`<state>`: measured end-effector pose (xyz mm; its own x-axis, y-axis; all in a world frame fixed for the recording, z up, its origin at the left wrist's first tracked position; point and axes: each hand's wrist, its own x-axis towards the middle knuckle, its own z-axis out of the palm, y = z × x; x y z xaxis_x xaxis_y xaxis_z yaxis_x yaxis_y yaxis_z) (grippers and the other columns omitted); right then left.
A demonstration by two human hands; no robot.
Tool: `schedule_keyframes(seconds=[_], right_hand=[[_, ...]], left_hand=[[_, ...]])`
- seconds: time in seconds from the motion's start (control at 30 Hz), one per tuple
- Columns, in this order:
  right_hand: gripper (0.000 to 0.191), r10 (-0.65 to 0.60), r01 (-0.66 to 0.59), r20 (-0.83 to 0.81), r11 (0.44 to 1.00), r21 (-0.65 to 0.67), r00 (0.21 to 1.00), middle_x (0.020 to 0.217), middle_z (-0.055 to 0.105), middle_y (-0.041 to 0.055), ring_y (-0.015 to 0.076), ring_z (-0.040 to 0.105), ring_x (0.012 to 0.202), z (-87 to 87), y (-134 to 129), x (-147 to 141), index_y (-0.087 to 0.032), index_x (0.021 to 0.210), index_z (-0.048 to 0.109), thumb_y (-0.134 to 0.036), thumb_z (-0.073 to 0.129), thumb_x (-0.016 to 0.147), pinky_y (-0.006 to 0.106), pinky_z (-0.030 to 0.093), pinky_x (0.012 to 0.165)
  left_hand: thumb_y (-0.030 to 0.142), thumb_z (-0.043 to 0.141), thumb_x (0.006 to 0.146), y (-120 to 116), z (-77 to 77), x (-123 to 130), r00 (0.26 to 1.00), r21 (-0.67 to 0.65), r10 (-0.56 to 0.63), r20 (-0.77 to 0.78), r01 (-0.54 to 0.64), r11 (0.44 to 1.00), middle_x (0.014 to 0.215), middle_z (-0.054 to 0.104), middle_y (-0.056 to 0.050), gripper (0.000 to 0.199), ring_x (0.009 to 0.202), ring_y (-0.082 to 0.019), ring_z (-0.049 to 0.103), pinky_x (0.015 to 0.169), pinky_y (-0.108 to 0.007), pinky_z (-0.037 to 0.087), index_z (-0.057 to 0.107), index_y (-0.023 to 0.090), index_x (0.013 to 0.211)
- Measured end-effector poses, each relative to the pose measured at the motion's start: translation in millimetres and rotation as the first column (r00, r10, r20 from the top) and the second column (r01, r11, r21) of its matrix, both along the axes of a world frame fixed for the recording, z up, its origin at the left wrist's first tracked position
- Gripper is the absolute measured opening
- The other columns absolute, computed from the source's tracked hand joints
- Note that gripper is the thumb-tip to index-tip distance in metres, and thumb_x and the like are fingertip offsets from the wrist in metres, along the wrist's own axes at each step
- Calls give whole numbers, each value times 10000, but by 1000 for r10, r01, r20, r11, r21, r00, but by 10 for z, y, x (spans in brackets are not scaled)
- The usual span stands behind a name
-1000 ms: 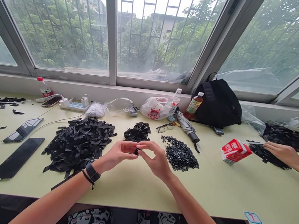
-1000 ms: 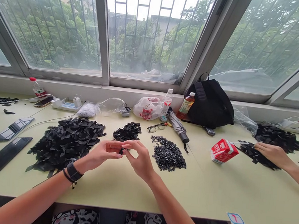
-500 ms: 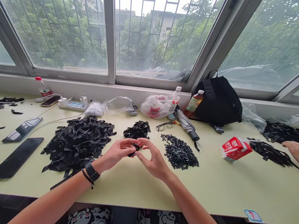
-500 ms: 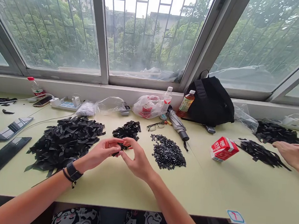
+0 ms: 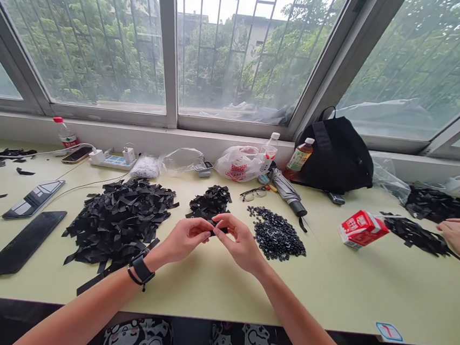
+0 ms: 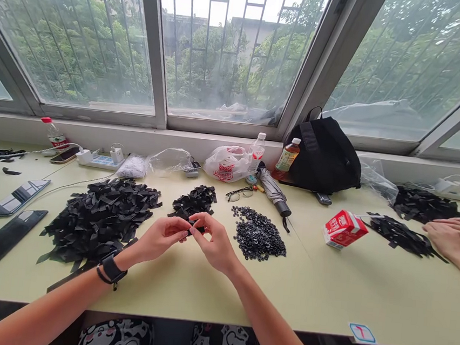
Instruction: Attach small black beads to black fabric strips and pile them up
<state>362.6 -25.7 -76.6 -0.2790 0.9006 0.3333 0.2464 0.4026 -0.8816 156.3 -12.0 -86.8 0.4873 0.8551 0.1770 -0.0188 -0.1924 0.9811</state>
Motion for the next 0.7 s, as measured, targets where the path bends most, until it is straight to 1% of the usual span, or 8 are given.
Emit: schedule_keyframes(seconds=[0.17,0.27,0.33,0.4,0.47,0.5,0.6,0.7], right_hand=[[200,48,-52,71,997,63,996,922,729,32,198,675,873,50,-89,-70,-248,1152,663,-351,590,997,350,542,827],[214,66,-74,100,994,84,993,923,739,30,197,684,862,69,-96,-73,-252,1183,647,-344,566,1008,339,544,811],[217,29,-46,146,992,117,989,916,739,32,200,688,846,78,-56,-5,-252,1186,642,-342,554,1008,335,544,791],[193,-92,44,239,979,198,967,917,736,44,209,681,834,91,21,152,-243,1122,666,-330,542,1002,341,532,785],[192,-266,161,347,939,303,899,922,735,61,220,669,836,108,116,395,-231,1017,699,-309,526,989,358,512,807],[199,-330,208,395,925,319,857,893,733,63,223,663,810,116,161,538,-227,982,707,-307,525,979,359,504,793],[211,-408,311,509,912,267,758,805,720,47,211,639,712,120,248,960,-222,911,722,-323,538,938,335,479,700],[231,-396,354,555,916,188,732,703,681,32,198,603,637,96,251,1235,-216,847,737,-365,567,893,312,448,614]], left_hand=[[331,611,969,-25,-13,-11,992,126,31,-125,-15,992,981,746,-84,216,888,-203,653,812,-315,512,757,181,1025],[339,594,979,-19,-30,-21,989,147,55,-140,-34,989,949,737,-71,216,851,-187,640,769,-296,500,741,184,1010],[349,599,976,-3,-51,-22,988,135,72,-135,-54,989,888,718,-55,205,797,-172,623,732,-286,492,720,186,1004],[364,618,966,19,-67,-21,990,100,82,-115,-71,992,841,694,-40,196,767,-166,616,719,-284,491,694,187,1003],[376,642,950,42,-70,-20,994,48,80,-76,-77,996,832,677,-33,197,768,-165,622,729,-289,498,673,187,996],[381,655,942,52,-65,-20,995,20,78,-55,-77,997,830,672,-32,201,769,-165,625,734,-291,500,665,186,986],[388,690,913,69,-30,-23,995,-69,95,4,-95,993,822,675,-31,216,758,-163,626,738,-296,499,651,182,962],[396,714,893,64,22,-29,991,-153,124,43,-116,981,855,697,-46,238,774,-167,633,757,-304,498,655,175,960]])
